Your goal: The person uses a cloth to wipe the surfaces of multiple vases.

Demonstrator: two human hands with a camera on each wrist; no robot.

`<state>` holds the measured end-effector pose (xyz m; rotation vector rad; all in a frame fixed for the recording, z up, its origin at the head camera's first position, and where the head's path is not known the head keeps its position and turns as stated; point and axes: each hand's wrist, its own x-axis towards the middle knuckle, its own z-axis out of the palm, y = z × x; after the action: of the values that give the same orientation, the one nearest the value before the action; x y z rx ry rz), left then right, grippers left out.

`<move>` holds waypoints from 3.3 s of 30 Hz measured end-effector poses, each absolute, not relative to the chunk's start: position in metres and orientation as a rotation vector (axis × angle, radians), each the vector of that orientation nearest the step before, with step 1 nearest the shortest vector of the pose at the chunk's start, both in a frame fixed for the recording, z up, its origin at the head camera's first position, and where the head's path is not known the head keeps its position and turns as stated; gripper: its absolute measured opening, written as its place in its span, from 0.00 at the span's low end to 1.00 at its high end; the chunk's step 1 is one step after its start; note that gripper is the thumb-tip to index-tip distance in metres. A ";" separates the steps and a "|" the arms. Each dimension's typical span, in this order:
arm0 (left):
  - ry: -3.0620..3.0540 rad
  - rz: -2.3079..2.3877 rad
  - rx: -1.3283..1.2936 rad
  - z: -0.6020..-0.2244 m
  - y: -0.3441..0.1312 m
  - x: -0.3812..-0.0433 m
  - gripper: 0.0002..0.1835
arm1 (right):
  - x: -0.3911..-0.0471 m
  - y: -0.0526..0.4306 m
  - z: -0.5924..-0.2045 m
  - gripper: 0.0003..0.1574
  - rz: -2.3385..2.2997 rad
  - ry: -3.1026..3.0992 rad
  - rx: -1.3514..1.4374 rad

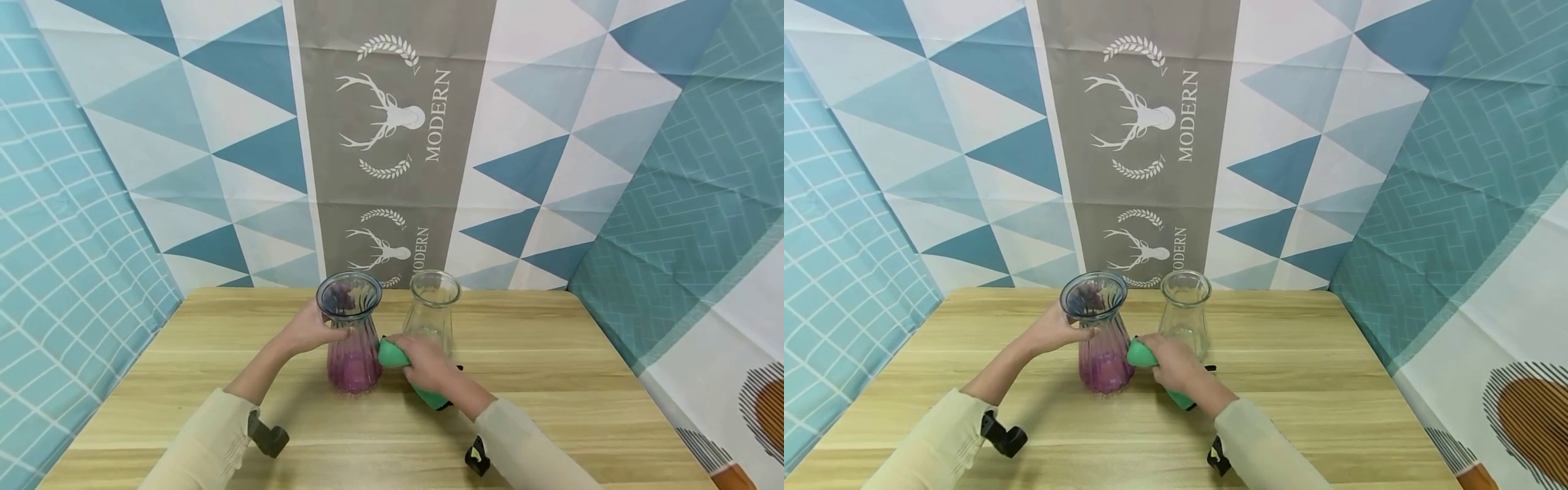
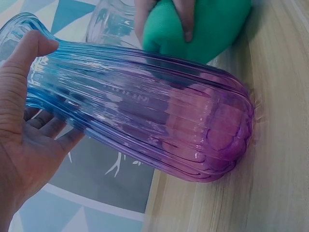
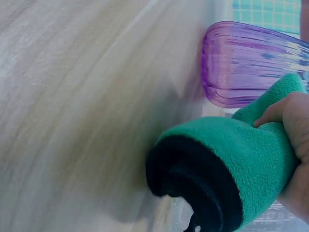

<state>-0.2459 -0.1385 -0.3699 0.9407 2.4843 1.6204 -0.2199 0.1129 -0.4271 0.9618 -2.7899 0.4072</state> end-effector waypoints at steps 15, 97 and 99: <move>2.538 1.673 0.703 -0.374 -0.151 -0.233 0.47 | -0.211 0.121 -0.396 0.35 0.615 -2.685 0.853; 2.539 1.800 0.552 -0.387 -0.006 -0.220 0.45 | -0.198 0.237 -0.375 0.33 0.651 -2.437 0.542; 2.548 1.814 0.524 -0.388 -0.003 -0.224 0.45 | -0.200 0.236 -0.377 0.32 0.655 -2.446 0.527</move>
<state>-0.2239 -0.0032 -0.3884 0.5235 2.5481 1.8142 -0.1998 0.2355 -0.3775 0.5266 -2.4457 0.6554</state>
